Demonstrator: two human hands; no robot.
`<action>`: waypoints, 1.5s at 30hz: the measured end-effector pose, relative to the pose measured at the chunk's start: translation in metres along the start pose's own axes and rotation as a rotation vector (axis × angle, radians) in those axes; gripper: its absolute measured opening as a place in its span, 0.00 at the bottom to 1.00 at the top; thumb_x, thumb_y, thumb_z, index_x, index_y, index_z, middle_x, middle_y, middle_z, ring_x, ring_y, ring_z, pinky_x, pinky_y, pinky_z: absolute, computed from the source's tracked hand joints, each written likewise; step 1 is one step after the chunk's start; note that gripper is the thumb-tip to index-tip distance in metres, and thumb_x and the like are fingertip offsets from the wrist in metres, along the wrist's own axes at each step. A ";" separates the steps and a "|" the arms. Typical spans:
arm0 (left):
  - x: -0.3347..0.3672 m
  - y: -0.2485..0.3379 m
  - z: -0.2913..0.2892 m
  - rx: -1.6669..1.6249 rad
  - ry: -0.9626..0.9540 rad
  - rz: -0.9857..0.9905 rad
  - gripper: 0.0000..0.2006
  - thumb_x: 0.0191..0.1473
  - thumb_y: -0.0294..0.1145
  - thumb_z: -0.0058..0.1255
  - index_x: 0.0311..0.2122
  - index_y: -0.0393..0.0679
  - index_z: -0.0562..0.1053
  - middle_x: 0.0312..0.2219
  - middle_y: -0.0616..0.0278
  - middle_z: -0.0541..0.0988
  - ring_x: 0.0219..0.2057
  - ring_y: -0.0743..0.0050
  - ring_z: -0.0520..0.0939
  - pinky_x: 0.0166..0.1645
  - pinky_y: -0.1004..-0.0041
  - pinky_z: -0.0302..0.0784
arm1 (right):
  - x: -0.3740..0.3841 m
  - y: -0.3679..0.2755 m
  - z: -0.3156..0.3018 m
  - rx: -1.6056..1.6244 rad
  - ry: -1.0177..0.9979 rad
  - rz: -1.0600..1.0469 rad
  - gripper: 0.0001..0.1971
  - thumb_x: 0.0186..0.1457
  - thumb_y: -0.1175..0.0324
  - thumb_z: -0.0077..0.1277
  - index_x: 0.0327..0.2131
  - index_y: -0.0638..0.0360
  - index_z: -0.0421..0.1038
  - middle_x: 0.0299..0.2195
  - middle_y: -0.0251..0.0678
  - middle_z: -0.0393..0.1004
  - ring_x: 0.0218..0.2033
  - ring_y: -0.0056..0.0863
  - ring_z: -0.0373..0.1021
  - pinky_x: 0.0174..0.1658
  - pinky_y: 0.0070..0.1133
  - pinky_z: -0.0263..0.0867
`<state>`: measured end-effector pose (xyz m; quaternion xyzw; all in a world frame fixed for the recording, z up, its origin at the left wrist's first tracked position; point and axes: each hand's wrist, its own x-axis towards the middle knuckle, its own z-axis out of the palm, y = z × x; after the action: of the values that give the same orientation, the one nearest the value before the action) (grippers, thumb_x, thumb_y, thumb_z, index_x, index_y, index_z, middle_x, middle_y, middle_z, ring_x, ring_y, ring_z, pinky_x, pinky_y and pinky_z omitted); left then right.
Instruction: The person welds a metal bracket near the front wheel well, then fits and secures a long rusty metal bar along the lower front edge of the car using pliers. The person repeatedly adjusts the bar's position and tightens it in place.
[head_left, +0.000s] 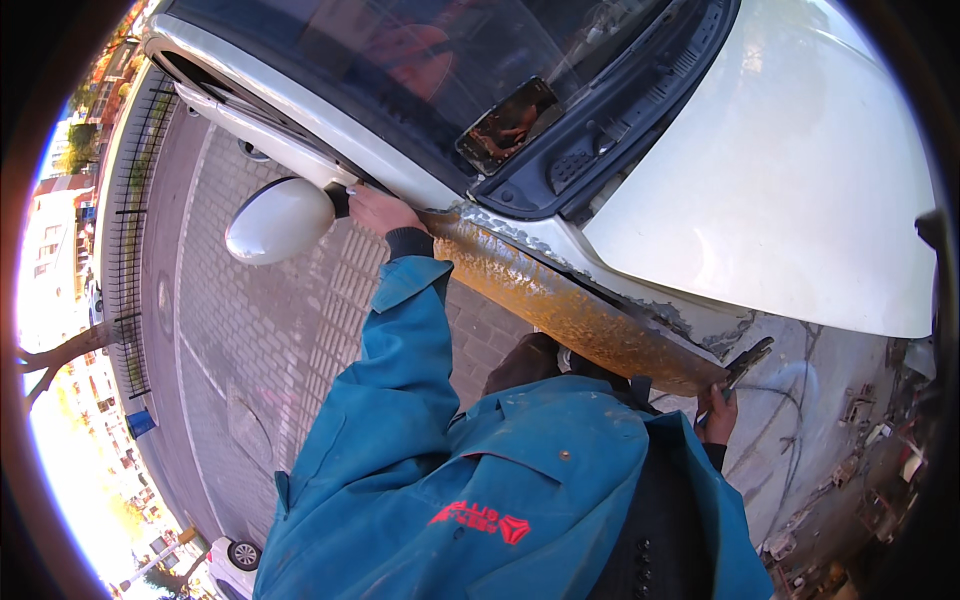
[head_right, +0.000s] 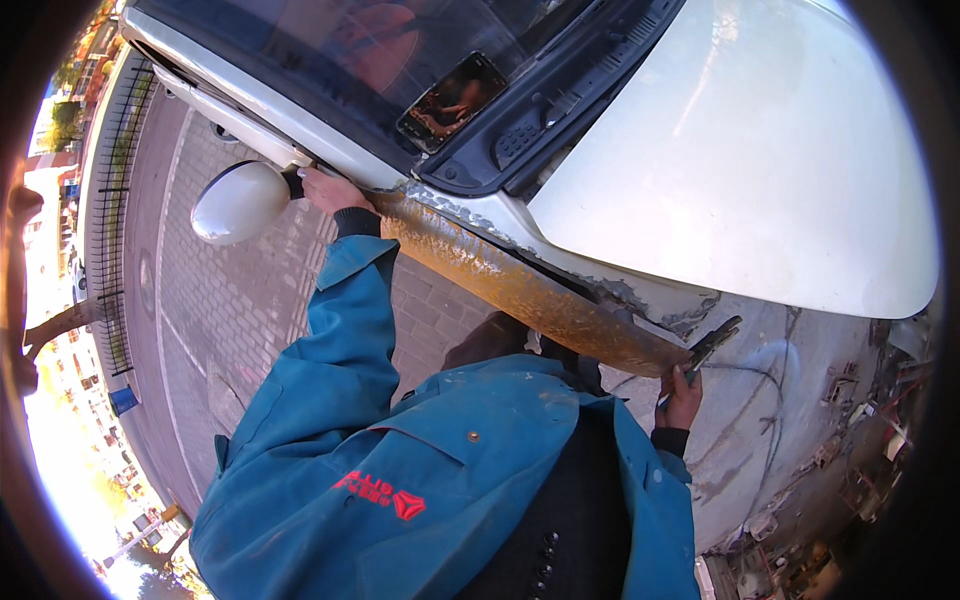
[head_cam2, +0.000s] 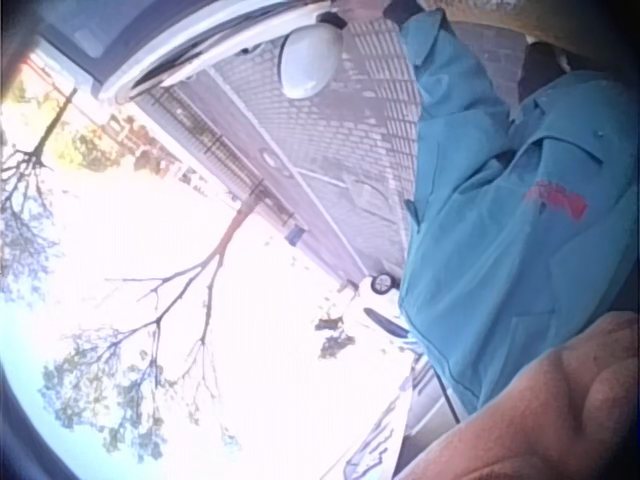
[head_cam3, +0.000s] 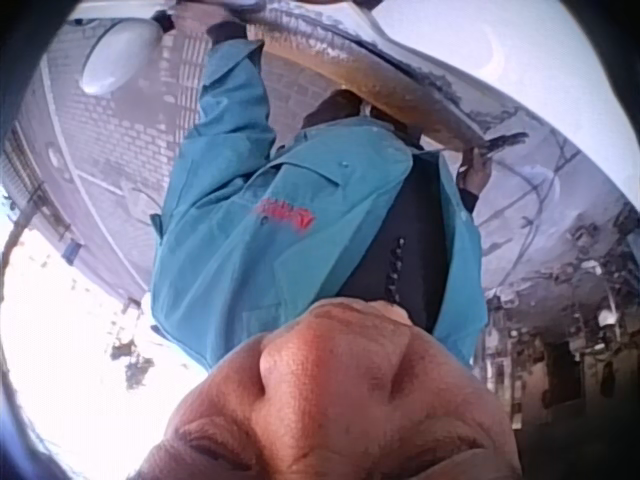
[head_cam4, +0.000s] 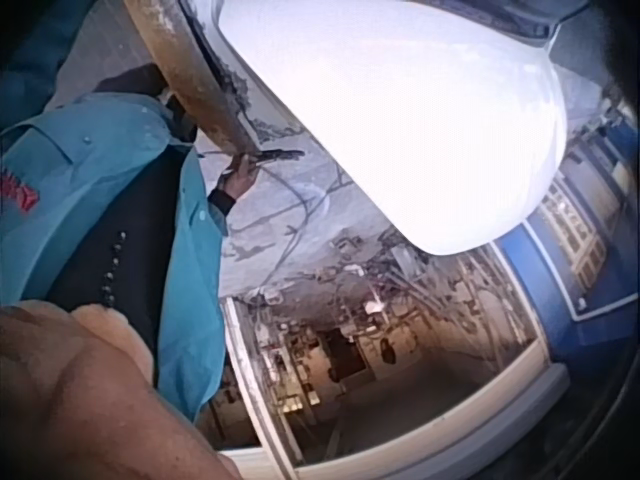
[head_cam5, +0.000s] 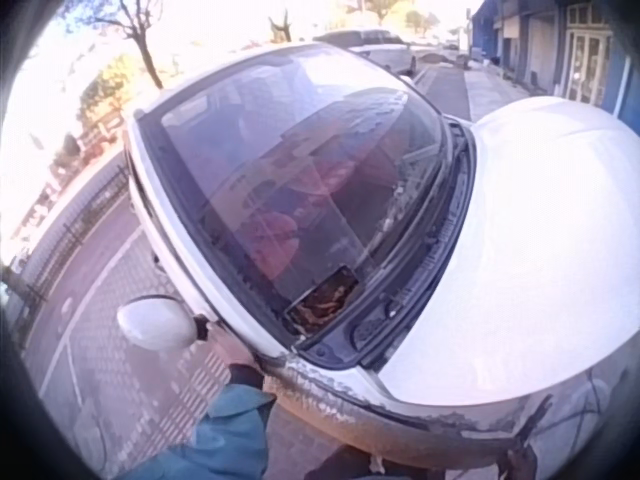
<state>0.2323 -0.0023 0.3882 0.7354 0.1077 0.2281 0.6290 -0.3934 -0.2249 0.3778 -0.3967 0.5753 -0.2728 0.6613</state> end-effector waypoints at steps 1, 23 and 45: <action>-0.002 -0.005 -0.005 -0.093 -0.071 -0.005 0.29 0.74 0.47 0.34 0.57 0.23 0.69 0.53 0.31 0.75 0.55 0.35 0.75 0.63 0.52 0.66 | 0.001 0.001 0.000 0.025 -0.008 -0.006 0.06 0.64 0.73 0.56 0.38 0.54 0.68 0.24 0.27 0.67 0.21 0.16 0.60 0.26 0.16 0.56; -0.061 -0.043 -0.103 0.587 -0.576 0.075 0.46 0.51 0.70 0.64 0.46 0.25 0.71 0.43 0.39 0.75 0.47 0.45 0.77 0.54 0.56 0.72 | 0.022 -0.002 0.003 0.005 0.046 -0.023 0.05 0.64 0.70 0.57 0.39 0.53 0.70 0.25 0.24 0.67 0.22 0.15 0.59 0.26 0.16 0.56; -0.051 -0.043 -0.101 0.555 -0.587 0.028 0.47 0.45 0.73 0.66 0.41 0.26 0.72 0.39 0.38 0.79 0.43 0.43 0.82 0.52 0.55 0.76 | 0.036 -0.002 0.006 0.026 0.032 -0.043 0.05 0.65 0.70 0.57 0.38 0.54 0.70 0.27 0.26 0.71 0.23 0.15 0.62 0.26 0.16 0.58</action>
<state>0.1460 0.0712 0.3470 0.9125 -0.0293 -0.0209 0.4075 -0.3808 -0.2542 0.3606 -0.3959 0.5734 -0.3010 0.6511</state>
